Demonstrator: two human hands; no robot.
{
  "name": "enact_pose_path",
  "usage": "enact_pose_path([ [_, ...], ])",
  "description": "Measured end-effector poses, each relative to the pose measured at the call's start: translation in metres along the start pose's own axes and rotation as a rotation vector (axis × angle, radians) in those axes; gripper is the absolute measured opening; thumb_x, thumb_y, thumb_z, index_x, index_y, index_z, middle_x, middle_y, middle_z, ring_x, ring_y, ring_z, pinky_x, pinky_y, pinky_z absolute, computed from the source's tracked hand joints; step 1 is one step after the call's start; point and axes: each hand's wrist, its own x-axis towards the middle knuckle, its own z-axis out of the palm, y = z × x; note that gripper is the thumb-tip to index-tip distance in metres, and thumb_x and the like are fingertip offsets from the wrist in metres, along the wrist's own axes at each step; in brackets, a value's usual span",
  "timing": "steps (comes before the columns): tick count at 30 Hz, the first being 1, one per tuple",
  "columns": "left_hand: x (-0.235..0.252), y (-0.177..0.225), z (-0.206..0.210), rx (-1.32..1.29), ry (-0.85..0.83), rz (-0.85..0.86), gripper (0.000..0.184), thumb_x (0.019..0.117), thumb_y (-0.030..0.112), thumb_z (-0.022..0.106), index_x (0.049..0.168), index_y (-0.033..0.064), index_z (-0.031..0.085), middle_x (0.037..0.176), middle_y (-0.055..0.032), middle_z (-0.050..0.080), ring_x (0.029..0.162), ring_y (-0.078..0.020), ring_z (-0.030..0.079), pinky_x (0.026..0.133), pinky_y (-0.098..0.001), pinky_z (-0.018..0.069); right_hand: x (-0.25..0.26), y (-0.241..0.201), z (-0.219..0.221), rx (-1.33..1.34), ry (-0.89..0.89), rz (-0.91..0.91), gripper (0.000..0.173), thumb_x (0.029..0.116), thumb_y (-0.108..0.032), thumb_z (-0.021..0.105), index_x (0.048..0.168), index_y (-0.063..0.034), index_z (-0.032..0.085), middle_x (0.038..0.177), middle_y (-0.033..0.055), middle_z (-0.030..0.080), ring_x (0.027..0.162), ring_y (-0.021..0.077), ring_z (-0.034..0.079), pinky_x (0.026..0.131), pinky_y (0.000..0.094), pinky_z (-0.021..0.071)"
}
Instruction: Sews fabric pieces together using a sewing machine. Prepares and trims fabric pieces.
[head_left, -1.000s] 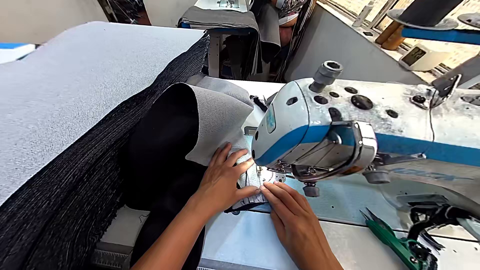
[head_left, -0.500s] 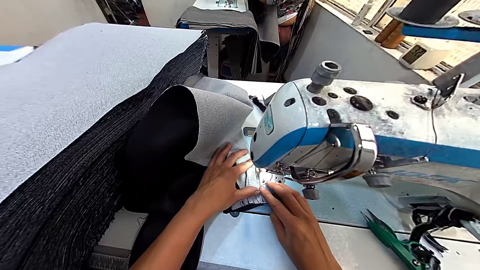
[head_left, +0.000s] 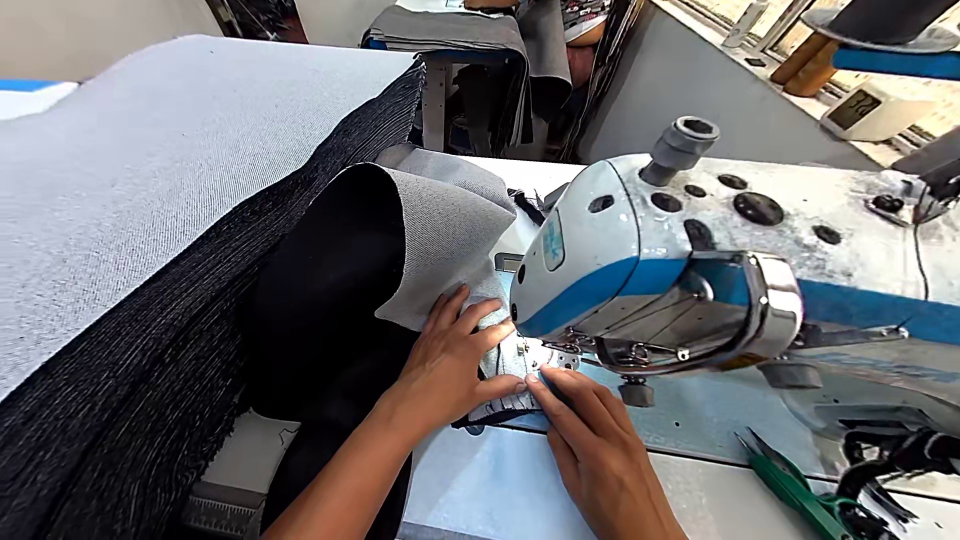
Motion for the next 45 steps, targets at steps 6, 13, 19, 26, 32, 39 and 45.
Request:
enact_pose_path([
  [6, 0.0, -0.001, 0.0, 0.016, -0.004, 0.015, 0.056, 0.0891, 0.06, 0.067, 0.129, 0.0205, 0.071, 0.15, -0.0045, 0.055, 0.152, -0.0372, 0.03, 0.123, -0.0587, 0.0207, 0.001, 0.0, 0.0, 0.002, -0.004, 0.003, 0.038, 0.0964, -0.013, 0.047, 0.121, -0.0142, 0.076, 0.122, 0.0098, 0.072, 0.116, 0.0258, 0.065, 0.098, 0.036, 0.0496],
  [13, -0.007, -0.005, 0.007, 0.079, 0.162, 0.191, 0.043, 0.093, 0.05, 0.066, 0.12, 0.0174, 0.075, 0.14, -0.0097, 0.062, 0.144, -0.0405, 0.042, 0.117, -0.0643, 0.0298, -0.004, -0.002, -0.009, 0.1, -0.011, -0.054, 0.031, 0.0972, -0.008, 0.049, 0.113, -0.0095, 0.076, 0.116, 0.0074, 0.075, 0.116, 0.0215, 0.066, 0.103, 0.0283, 0.0485],
  [19, -0.048, 0.022, 0.022, 0.177, 0.267, 0.25, 0.024, 0.0991, 0.011, 0.056, 0.111, 0.0115, 0.077, 0.115, -0.0041, 0.075, 0.115, -0.0226, 0.069, 0.101, -0.0427, 0.0539, -0.008, 0.002, -0.016, 0.1, -0.079, -0.105, 0.033, 0.0983, -0.007, 0.049, 0.117, -0.0095, 0.076, 0.122, 0.0058, 0.074, 0.121, 0.0223, 0.065, 0.106, 0.0289, 0.047],
  [26, -0.048, 0.011, 0.015, -0.005, 0.169, 0.281, 0.032, 0.0939, -0.001, 0.059, 0.113, 0.0163, 0.078, 0.124, -0.0063, 0.073, 0.125, -0.0276, 0.065, 0.11, -0.0506, 0.0486, -0.005, 0.009, -0.016, 0.077, -0.071, -0.187, 0.032, 0.1013, -0.008, 0.047, 0.117, -0.0109, 0.075, 0.124, 0.0039, 0.074, 0.12, 0.0209, 0.065, 0.104, 0.0289, 0.0482],
  [32, -0.049, 0.011, 0.015, 0.025, 0.157, 0.282, 0.037, 0.0916, -0.003, 0.06, 0.116, 0.0193, 0.078, 0.123, -0.0063, 0.073, 0.128, -0.0297, 0.063, 0.111, -0.0513, 0.0468, -0.002, 0.008, -0.017, 0.047, -0.063, -0.207, 0.033, 0.1007, -0.008, 0.046, 0.115, -0.012, 0.076, 0.12, 0.0025, 0.075, 0.114, 0.0192, 0.067, 0.101, 0.029, 0.0489],
  [39, -0.048, 0.011, 0.014, 0.024, 0.158, 0.266, 0.035, 0.0911, 0.0, 0.061, 0.114, 0.0207, 0.079, 0.122, -0.0038, 0.074, 0.128, -0.0267, 0.063, 0.112, -0.049, 0.0462, -0.001, 0.009, -0.017, 0.054, -0.071, -0.2, 0.033, 0.099, -0.007, 0.047, 0.113, -0.0132, 0.077, 0.118, 0.0012, 0.075, 0.114, 0.0189, 0.067, 0.101, 0.0292, 0.0494],
  [45, -0.047, 0.011, 0.013, 0.012, 0.135, 0.26, 0.033, 0.0934, 0.003, 0.059, 0.114, 0.0197, 0.079, 0.123, -0.0034, 0.073, 0.129, -0.0262, 0.062, 0.113, -0.0492, 0.045, 0.001, 0.01, -0.017, 0.07, -0.069, -0.199, 0.033, 0.0988, -0.007, 0.048, 0.111, -0.0132, 0.077, 0.117, 0.0013, 0.075, 0.111, 0.0188, 0.067, 0.099, 0.0288, 0.0497],
])
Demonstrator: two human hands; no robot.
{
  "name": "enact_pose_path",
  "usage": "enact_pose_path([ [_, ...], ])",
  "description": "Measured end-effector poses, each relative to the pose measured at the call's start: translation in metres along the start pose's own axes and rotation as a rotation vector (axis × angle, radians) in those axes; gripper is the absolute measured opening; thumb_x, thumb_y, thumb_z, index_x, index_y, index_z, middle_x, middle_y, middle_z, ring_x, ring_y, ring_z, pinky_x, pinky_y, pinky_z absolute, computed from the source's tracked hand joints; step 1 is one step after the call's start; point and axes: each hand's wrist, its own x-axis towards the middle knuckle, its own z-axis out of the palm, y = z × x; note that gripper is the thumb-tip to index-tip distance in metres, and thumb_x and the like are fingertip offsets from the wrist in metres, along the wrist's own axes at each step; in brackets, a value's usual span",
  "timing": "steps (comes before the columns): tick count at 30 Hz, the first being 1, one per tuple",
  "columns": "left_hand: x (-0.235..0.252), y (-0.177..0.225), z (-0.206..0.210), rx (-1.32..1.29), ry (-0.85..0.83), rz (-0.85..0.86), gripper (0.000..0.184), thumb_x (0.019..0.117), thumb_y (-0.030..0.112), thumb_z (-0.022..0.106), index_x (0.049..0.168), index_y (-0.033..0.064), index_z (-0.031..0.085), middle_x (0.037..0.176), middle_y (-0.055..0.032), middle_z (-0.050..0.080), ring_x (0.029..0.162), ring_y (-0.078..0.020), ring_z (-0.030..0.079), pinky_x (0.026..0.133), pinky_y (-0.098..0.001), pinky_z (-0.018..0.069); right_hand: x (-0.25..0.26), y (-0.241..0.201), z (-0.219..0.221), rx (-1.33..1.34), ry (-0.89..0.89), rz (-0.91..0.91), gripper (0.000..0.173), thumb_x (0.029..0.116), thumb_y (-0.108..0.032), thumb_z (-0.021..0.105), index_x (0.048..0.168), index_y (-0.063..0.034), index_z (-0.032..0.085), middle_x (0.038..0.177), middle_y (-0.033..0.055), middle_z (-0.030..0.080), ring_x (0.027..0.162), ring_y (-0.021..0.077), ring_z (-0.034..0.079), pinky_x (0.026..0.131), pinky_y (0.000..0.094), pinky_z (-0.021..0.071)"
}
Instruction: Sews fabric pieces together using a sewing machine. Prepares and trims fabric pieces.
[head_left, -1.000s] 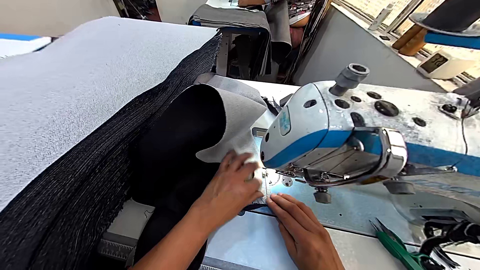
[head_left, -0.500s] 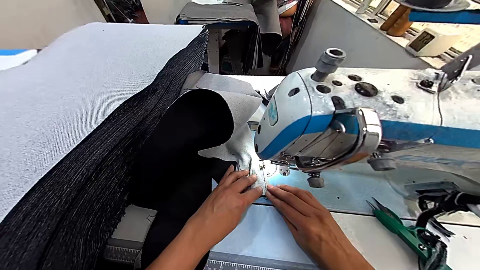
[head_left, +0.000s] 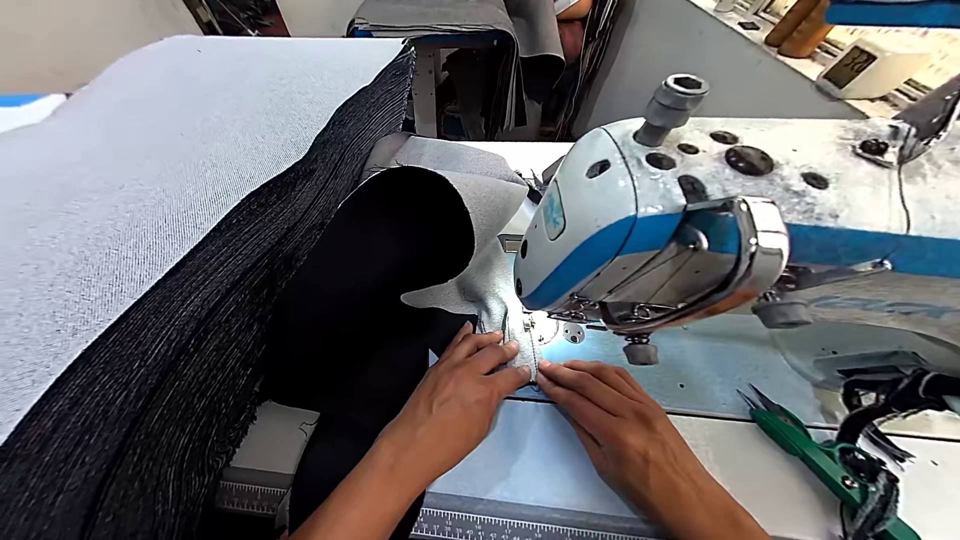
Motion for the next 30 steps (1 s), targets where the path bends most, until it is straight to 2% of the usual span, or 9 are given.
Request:
enact_pose_path([
  [11, 0.002, 0.002, -0.003, -0.014, -0.022, -0.017, 0.032, 0.0937, 0.004, 0.059, 0.114, 0.0186, 0.079, 0.124, -0.0047, 0.073, 0.13, -0.0262, 0.062, 0.114, -0.0493, 0.0437, 0.0, 0.001, 0.0, 0.014, -0.008, 0.006, 0.033, 0.1, -0.009, 0.047, 0.111, -0.0127, 0.077, 0.118, 0.0016, 0.075, 0.112, 0.0193, 0.068, 0.1, 0.03, 0.0498],
  [21, 0.016, -0.009, -0.004, -0.025, -0.019, -0.01, 0.029, 0.0932, 0.001, 0.061, 0.11, 0.015, 0.079, 0.124, -0.0054, 0.073, 0.129, -0.0274, 0.061, 0.114, -0.0519, 0.0426, 0.009, 0.009, 0.006, -0.035, -0.008, 0.013, 0.037, 0.0944, -0.007, 0.047, 0.111, -0.0119, 0.079, 0.119, 0.003, 0.075, 0.11, 0.0204, 0.068, 0.098, 0.0313, 0.0513],
  [24, 0.032, -0.024, -0.005, -0.072, -0.019, 0.005, 0.025, 0.0926, -0.001, 0.061, 0.105, 0.0112, 0.079, 0.12, -0.0065, 0.073, 0.126, -0.027, 0.063, 0.114, -0.0515, 0.0424, 0.015, 0.015, 0.007, -0.017, -0.013, 0.009, 0.036, 0.0931, -0.008, 0.048, 0.109, -0.0133, 0.079, 0.12, 0.0029, 0.075, 0.111, 0.0203, 0.068, 0.096, 0.0325, 0.052],
  [27, 0.047, -0.035, -0.009, -0.097, -0.014, 0.03, 0.024, 0.0905, -0.004, 0.064, 0.103, 0.0092, 0.079, 0.111, -0.0078, 0.074, 0.12, -0.0261, 0.065, 0.113, -0.0478, 0.0437, 0.014, 0.02, 0.008, 0.035, -0.006, 0.037, 0.036, 0.0921, -0.008, 0.049, 0.11, -0.0145, 0.08, 0.12, 0.0016, 0.075, 0.114, 0.0181, 0.068, 0.1, 0.0306, 0.0514],
  [30, 0.055, -0.038, -0.016, -0.107, -0.055, 0.03, 0.023, 0.0899, -0.006, 0.064, 0.101, 0.008, 0.079, 0.107, -0.0087, 0.073, 0.114, -0.0257, 0.065, 0.11, -0.0435, 0.0434, 0.008, 0.02, 0.006, 0.09, 0.026, 0.069, 0.033, 0.0929, -0.007, 0.05, 0.104, -0.0133, 0.08, 0.112, 0.0021, 0.076, 0.112, 0.0178, 0.068, 0.099, 0.0282, 0.0516],
])
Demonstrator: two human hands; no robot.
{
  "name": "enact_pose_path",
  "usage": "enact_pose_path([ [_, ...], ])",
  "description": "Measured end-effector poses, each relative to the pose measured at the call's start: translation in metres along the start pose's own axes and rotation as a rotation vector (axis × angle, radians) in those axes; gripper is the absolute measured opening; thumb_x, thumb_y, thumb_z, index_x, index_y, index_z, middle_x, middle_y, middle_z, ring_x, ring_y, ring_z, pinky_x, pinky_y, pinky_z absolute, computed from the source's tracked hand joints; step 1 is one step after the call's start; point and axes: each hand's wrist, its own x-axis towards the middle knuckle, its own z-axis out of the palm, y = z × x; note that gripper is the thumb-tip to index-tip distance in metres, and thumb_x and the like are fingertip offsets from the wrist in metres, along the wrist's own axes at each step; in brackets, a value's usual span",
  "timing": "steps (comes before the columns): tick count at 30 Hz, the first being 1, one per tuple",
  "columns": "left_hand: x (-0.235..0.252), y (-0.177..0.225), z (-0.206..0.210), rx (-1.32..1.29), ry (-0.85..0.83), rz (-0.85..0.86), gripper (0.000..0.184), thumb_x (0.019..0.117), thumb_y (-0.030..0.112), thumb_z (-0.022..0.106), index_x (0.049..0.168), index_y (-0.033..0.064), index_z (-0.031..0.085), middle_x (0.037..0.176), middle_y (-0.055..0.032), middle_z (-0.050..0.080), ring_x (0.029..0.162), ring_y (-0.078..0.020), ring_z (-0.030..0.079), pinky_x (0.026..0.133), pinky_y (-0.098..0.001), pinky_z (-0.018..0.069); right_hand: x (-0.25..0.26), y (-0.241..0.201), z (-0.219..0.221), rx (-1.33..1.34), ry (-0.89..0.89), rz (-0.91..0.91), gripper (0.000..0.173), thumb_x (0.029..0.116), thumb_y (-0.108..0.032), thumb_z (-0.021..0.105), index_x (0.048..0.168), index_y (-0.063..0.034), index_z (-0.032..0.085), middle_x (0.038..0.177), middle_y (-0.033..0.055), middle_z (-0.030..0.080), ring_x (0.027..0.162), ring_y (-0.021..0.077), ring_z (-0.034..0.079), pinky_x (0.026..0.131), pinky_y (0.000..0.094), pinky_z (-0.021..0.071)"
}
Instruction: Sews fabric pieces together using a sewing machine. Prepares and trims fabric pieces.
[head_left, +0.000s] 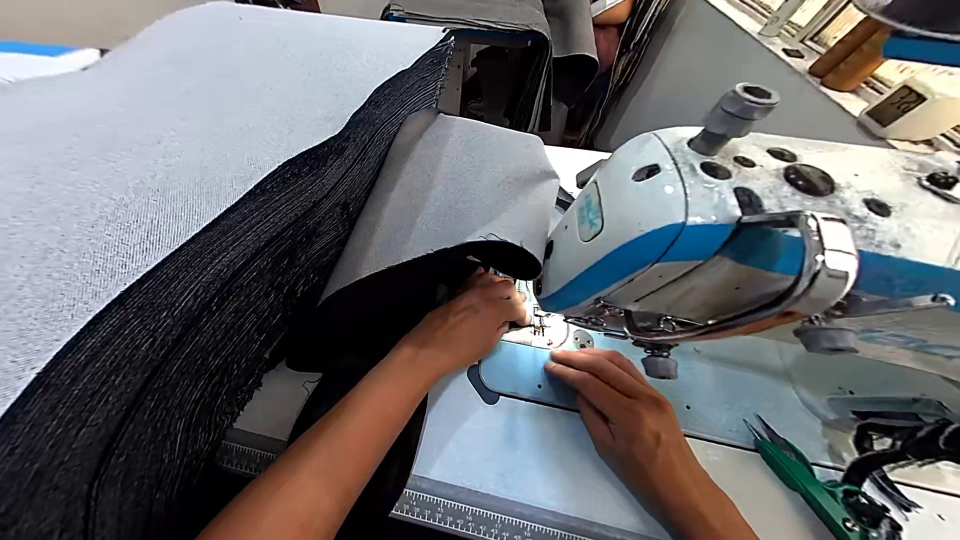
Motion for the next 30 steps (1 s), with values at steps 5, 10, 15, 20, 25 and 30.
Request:
enact_pose_path([
  [5, -0.001, -0.003, 0.003, -0.022, 0.016, 0.022, 0.024, 0.0903, -0.006, 0.064, 0.102, 0.0086, 0.079, 0.106, -0.0093, 0.073, 0.114, -0.0263, 0.065, 0.109, -0.0441, 0.0436, 0.0, -0.001, -0.004, 0.042, 0.024, 0.064, 0.033, 0.093, -0.009, 0.049, 0.099, -0.0137, 0.081, 0.106, 0.002, 0.077, 0.108, 0.016, 0.069, 0.096, 0.0252, 0.0517],
  [10, -0.003, -0.003, 0.002, -0.043, 0.036, 0.011, 0.022, 0.0919, -0.003, 0.064, 0.103, 0.0073, 0.079, 0.112, -0.011, 0.073, 0.118, -0.0275, 0.064, 0.112, -0.0457, 0.0409, 0.003, 0.0, -0.005, 0.087, 0.039, 0.085, 0.032, 0.0915, -0.009, 0.049, 0.095, -0.0124, 0.081, 0.104, 0.0022, 0.077, 0.106, 0.0135, 0.069, 0.095, 0.0235, 0.0509],
  [15, -0.006, 0.003, 0.003, -0.09, 0.05, -0.042, 0.023, 0.0921, -0.007, 0.062, 0.105, 0.0043, 0.078, 0.115, -0.0143, 0.072, 0.122, -0.0301, 0.062, 0.115, -0.0474, 0.0381, 0.003, 0.002, -0.005, 0.066, 0.056, 0.08, 0.033, 0.0895, -0.009, 0.049, 0.091, -0.0116, 0.082, 0.103, 0.0024, 0.078, 0.103, 0.0129, 0.07, 0.091, 0.0231, 0.0525],
  [20, -0.069, 0.046, 0.005, -0.085, -0.017, -0.129, 0.022, 0.0945, 0.001, 0.062, 0.106, 0.0082, 0.079, 0.124, -0.011, 0.071, 0.132, -0.0289, 0.058, 0.119, -0.0514, 0.0364, -0.011, -0.01, -0.012, 0.056, 0.095, 0.102, 0.033, 0.09, -0.01, 0.049, 0.09, -0.0102, 0.081, 0.102, 0.0037, 0.078, 0.098, 0.0162, 0.071, 0.087, 0.028, 0.0554],
  [25, -0.163, 0.103, 0.02, -0.024, 0.005, -0.024, 0.026, 0.0941, 0.007, 0.066, 0.118, 0.0126, 0.073, 0.134, -0.0099, 0.067, 0.135, -0.0321, 0.056, 0.116, -0.0559, 0.0401, -0.023, -0.036, -0.011, 0.022, 0.064, 0.005, 0.033, 0.0922, -0.009, 0.05, 0.109, -0.0077, 0.078, 0.115, 0.0111, 0.074, 0.109, 0.026, 0.069, 0.094, 0.0372, 0.0554],
  [30, -0.194, 0.119, 0.018, 0.17, 0.2, 0.174, 0.019, 0.1027, 0.004, 0.053, 0.108, 0.0082, 0.071, 0.114, -0.0097, 0.074, 0.116, -0.0231, 0.069, 0.1, -0.0344, 0.0554, -0.001, -0.058, 0.008, 0.079, -0.067, -0.134, 0.045, 0.0897, -0.005, 0.053, 0.129, -0.0155, 0.072, 0.142, 0.0182, 0.06, 0.133, 0.037, 0.057, 0.107, 0.0521, 0.0486],
])
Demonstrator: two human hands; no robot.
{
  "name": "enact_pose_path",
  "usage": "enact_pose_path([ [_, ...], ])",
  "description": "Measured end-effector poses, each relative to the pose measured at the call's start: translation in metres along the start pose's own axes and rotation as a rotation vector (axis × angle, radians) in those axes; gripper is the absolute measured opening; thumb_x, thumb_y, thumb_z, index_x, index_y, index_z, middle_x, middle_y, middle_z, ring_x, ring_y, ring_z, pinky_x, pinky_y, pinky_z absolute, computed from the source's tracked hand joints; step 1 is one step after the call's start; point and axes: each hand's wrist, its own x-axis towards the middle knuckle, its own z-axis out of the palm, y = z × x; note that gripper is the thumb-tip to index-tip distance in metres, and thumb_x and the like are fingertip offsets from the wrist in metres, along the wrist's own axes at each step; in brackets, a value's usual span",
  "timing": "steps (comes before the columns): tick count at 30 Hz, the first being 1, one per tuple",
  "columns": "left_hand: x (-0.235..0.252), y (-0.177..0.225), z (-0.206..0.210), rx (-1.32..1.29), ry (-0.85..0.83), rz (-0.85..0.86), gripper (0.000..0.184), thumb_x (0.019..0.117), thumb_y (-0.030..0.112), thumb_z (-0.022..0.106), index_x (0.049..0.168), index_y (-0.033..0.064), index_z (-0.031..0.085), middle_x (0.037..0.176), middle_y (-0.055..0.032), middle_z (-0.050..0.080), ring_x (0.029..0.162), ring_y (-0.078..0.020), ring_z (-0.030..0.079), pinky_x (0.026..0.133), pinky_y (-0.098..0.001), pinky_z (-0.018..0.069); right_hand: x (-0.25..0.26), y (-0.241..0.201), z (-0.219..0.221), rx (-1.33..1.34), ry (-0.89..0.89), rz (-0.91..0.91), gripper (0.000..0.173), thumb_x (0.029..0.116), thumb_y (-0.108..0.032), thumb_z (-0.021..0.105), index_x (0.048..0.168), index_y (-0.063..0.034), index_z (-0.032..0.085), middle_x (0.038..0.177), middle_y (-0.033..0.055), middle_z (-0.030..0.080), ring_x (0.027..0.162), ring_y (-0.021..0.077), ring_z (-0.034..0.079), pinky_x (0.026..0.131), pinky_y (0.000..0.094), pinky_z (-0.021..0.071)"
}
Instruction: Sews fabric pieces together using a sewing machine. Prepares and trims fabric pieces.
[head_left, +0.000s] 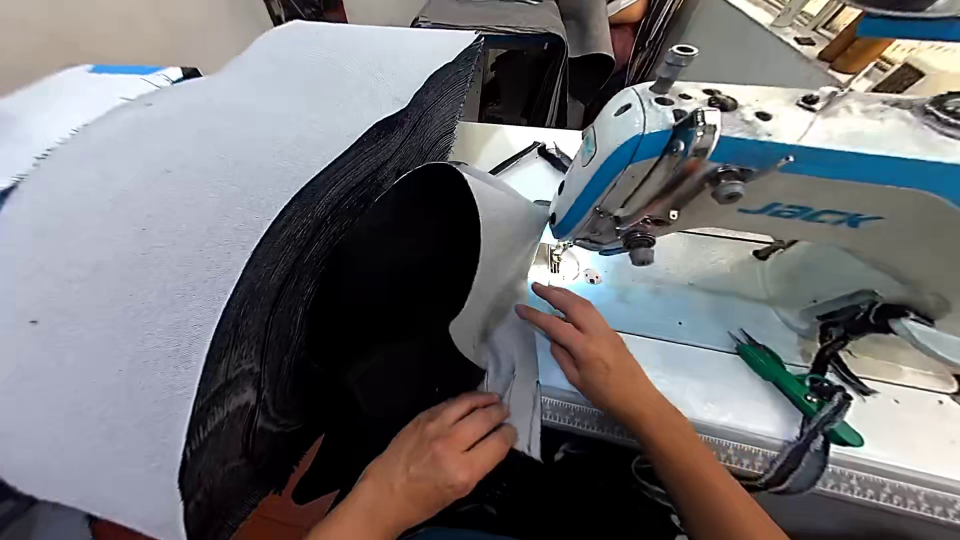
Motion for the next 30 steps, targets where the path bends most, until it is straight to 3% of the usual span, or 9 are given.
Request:
enact_pose_path([
  [3, 0.019, 0.026, -0.047, -0.359, 0.148, -0.03, 0.015, 0.1034, 0.005, 0.056, 0.105, 0.0034, 0.071, 0.108, -0.0103, 0.075, 0.109, -0.0138, 0.071, 0.096, -0.0239, 0.0569, 0.008, -0.015, 0.012, 0.183, -0.011, -0.068, 0.041, 0.0911, -0.008, 0.055, 0.126, -0.0204, 0.073, 0.15, 0.0128, 0.055, 0.144, 0.0396, 0.044, 0.111, 0.0599, 0.0429],
  [5, 0.033, 0.041, -0.096, -0.534, 0.278, -0.161, 0.014, 0.1038, 0.012, 0.059, 0.109, 0.0062, 0.071, 0.107, -0.0039, 0.076, 0.103, -0.0069, 0.072, 0.091, -0.0216, 0.0593, 0.003, -0.046, 0.02, 0.501, -0.039, -0.096, 0.029, 0.0951, -0.019, 0.06, 0.12, -0.0162, 0.075, 0.141, 0.0038, 0.064, 0.143, 0.0231, 0.048, 0.116, 0.0473, 0.0431],
  [7, 0.039, 0.04, -0.141, -0.532, 0.414, -0.365, 0.016, 0.1006, 0.023, 0.065, 0.115, 0.022, 0.072, 0.103, 0.0114, 0.075, 0.091, 0.0036, 0.069, 0.08, -0.0142, 0.0582, -0.005, -0.097, 0.009, 0.912, -0.163, -0.013, 0.02, 0.0988, -0.027, 0.066, 0.106, -0.0101, 0.073, 0.107, -0.0063, 0.075, 0.11, -0.0049, 0.064, 0.097, 0.02, 0.0531],
  [9, 0.039, 0.024, -0.166, -0.543, 0.491, -0.527, 0.021, 0.0956, 0.02, 0.068, 0.116, 0.0249, 0.07, 0.097, 0.0118, 0.074, 0.081, 0.0022, 0.069, 0.07, -0.0141, 0.0586, -0.013, -0.132, -0.004, 1.191, -0.303, -0.008, 0.022, 0.1005, -0.025, 0.065, 0.1, -0.003, 0.069, 0.091, -0.003, 0.074, 0.091, -0.0069, 0.067, 0.083, 0.0153, 0.0555],
  [13, 0.018, -0.001, -0.159, -0.762, 0.529, -0.752, 0.027, 0.0955, 0.009, 0.06, 0.12, 0.0153, 0.068, 0.094, 0.0, 0.075, 0.077, -0.0052, 0.071, 0.067, -0.0206, 0.0603, -0.023, -0.152, -0.032, 0.92, -0.162, -0.055, 0.038, 0.106, -0.026, 0.057, 0.088, 0.0057, 0.063, 0.073, 0.0143, 0.066, 0.073, 0.0061, 0.066, 0.07, 0.0196, 0.0512],
  [20, -0.014, -0.005, -0.142, -0.966, 0.523, -0.647, 0.025, 0.0949, 0.019, 0.07, 0.12, 0.0163, 0.071, 0.099, -0.0027, 0.075, 0.087, -0.0065, 0.072, 0.079, -0.0238, 0.0604, -0.033, -0.151, -0.043, 0.743, -0.247, -0.052, 0.036, 0.1048, -0.023, 0.059, 0.089, 0.0085, 0.066, 0.075, 0.0211, 0.069, 0.071, 0.0185, 0.07, 0.068, 0.0305, 0.0551],
  [24, -0.033, -0.001, -0.125, -1.481, 0.406, -0.499, 0.052, 0.0971, 0.046, 0.064, 0.141, 0.0181, 0.061, 0.128, -0.0013, 0.07, 0.115, -0.0098, 0.067, 0.1, -0.0309, 0.055, -0.046, -0.128, -0.035, 1.02, -0.195, 0.094, 0.023, 0.1045, -0.025, 0.059, 0.097, -0.0065, 0.07, 0.085, -0.0045, 0.073, 0.083, -0.007, 0.066, 0.078, 0.0159, 0.0544],
  [26, -0.038, 0.01, -0.105, -1.567, 0.315, -0.518, 0.044, 0.0971, 0.042, 0.065, 0.136, 0.0213, 0.065, 0.124, 0.0036, 0.072, 0.111, -0.0057, 0.068, 0.096, -0.0281, 0.0565, -0.051, -0.122, -0.035, 0.954, -0.135, 0.285, 0.012, 0.1006, -0.023, 0.064, 0.104, -0.0159, 0.073, 0.092, -0.0138, 0.076, 0.086, -0.0065, 0.07, 0.08, 0.02, 0.0593],
  [30, -0.006, 0.044, -0.084, -1.406, 0.351, -0.585, 0.032, 0.1013, 0.009, 0.06, 0.133, 0.0096, 0.057, 0.116, 0.0033, 0.073, 0.104, -0.0067, 0.07, 0.094, -0.0315, 0.0584, -0.043, -0.136, -0.041, 0.366, 0.071, 0.412, 0.065, 0.0911, -0.022, 0.076, 0.137, 0.0155, 0.049, 0.112, 0.0275, 0.066, 0.095, 0.0278, 0.067, 0.079, 0.0396, 0.0579],
])
